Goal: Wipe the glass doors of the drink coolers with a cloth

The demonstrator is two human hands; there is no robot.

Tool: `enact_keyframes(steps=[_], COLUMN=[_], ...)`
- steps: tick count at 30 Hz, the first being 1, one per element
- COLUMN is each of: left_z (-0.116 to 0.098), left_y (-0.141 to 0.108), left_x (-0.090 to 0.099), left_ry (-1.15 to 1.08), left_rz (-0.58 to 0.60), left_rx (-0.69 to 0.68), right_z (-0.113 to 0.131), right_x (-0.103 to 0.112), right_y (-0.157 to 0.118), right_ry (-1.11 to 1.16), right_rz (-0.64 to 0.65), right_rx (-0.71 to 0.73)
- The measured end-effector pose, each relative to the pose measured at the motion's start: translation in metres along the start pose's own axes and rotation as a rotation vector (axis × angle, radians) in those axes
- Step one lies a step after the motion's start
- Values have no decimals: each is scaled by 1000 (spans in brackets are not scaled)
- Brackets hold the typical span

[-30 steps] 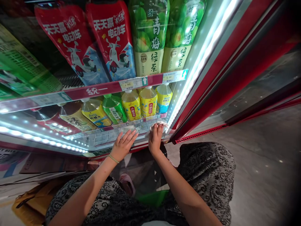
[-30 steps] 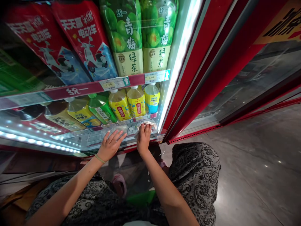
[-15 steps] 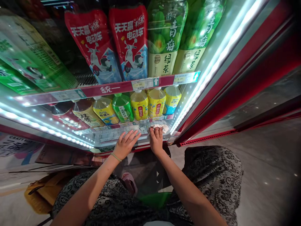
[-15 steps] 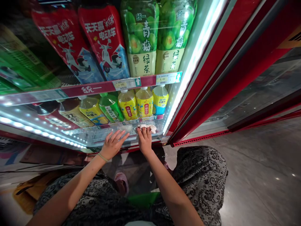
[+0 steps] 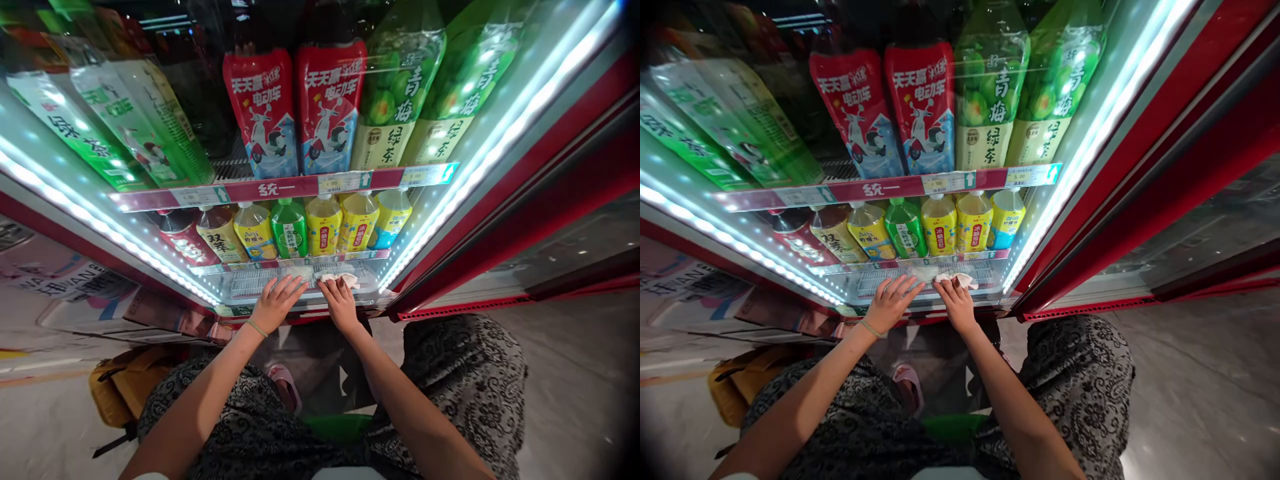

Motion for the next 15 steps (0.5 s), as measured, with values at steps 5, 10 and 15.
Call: enact_keyframes(steps=[5, 10, 15], left_z=[11, 24, 43], left_y=[-12, -21, -21], left_x=[4, 9, 25], left_ry=[11, -88, -117], left_rz=[29, 79, 80], left_rx=[55, 127, 216], right_z=[7, 37, 42], right_x=[16, 10, 7], right_y=[17, 40, 22], right_ry=[-47, -108, -103], right_rz=[-137, -151, 16], right_rx=[-37, 112, 339])
Point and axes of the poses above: each hand's wrist, its own y-axis towards the middle knuckle, its own x-axis out of the back of the hand, z = x × y, the point moved 7 cm from there along y, towards the middle knuckle, and after that the axes turned 6 degrees about y, right-handed, at the moved point
